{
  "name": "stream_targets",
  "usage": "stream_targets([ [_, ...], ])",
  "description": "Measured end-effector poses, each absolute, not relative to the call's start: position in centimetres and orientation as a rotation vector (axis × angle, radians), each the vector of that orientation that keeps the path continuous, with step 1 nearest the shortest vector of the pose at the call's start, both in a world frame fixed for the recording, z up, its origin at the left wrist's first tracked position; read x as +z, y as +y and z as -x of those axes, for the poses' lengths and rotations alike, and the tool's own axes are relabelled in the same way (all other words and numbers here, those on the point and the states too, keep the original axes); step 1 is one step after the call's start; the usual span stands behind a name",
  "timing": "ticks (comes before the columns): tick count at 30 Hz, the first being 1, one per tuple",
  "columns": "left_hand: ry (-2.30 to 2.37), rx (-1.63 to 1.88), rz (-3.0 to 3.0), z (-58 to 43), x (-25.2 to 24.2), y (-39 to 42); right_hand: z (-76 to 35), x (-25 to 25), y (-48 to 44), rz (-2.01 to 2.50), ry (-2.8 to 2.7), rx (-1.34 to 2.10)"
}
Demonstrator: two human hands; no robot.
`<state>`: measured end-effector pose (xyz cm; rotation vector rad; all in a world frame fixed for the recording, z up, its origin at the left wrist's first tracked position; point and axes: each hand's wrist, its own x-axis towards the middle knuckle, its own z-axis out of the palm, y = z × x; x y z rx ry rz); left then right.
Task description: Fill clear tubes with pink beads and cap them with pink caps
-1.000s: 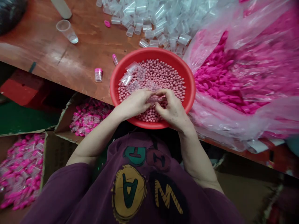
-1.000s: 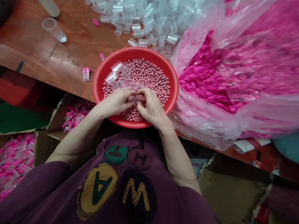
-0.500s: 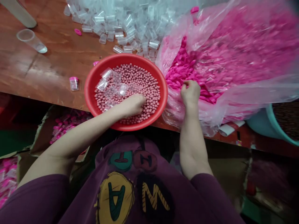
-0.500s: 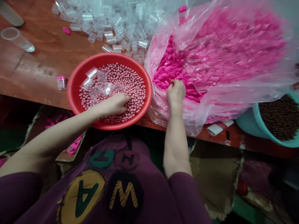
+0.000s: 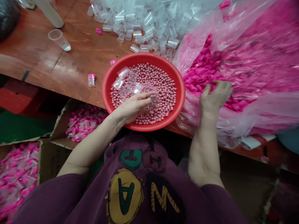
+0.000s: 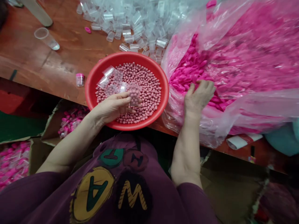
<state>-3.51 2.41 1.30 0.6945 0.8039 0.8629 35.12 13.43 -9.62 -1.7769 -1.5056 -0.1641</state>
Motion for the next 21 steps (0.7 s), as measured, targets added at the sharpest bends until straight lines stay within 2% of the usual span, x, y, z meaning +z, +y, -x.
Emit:
stream_targets([
  [2, 0.786, 0.851, -0.555, 3.4, 1.3, 2.1, -32.6, -7.4, 12.0, 1.661, -1.513, -0.114],
  [6, 0.779, 0.881, -0.443, 3.2, 1.4, 1.8, -25.0, -3.4, 8.6, 1.300, -1.481, 0.441],
  [9, 0.802, 0.935, -0.442, 3.2, 1.5, 1.5, -20.2, -1.8, 6.5, 1.166, -1.668, 0.633],
  [21, 0.831, 1.033, -0.404, 4.1, 1.8, 1.0, -17.1, -2.3, 5.6, 1.287, -1.949, 0.343],
])
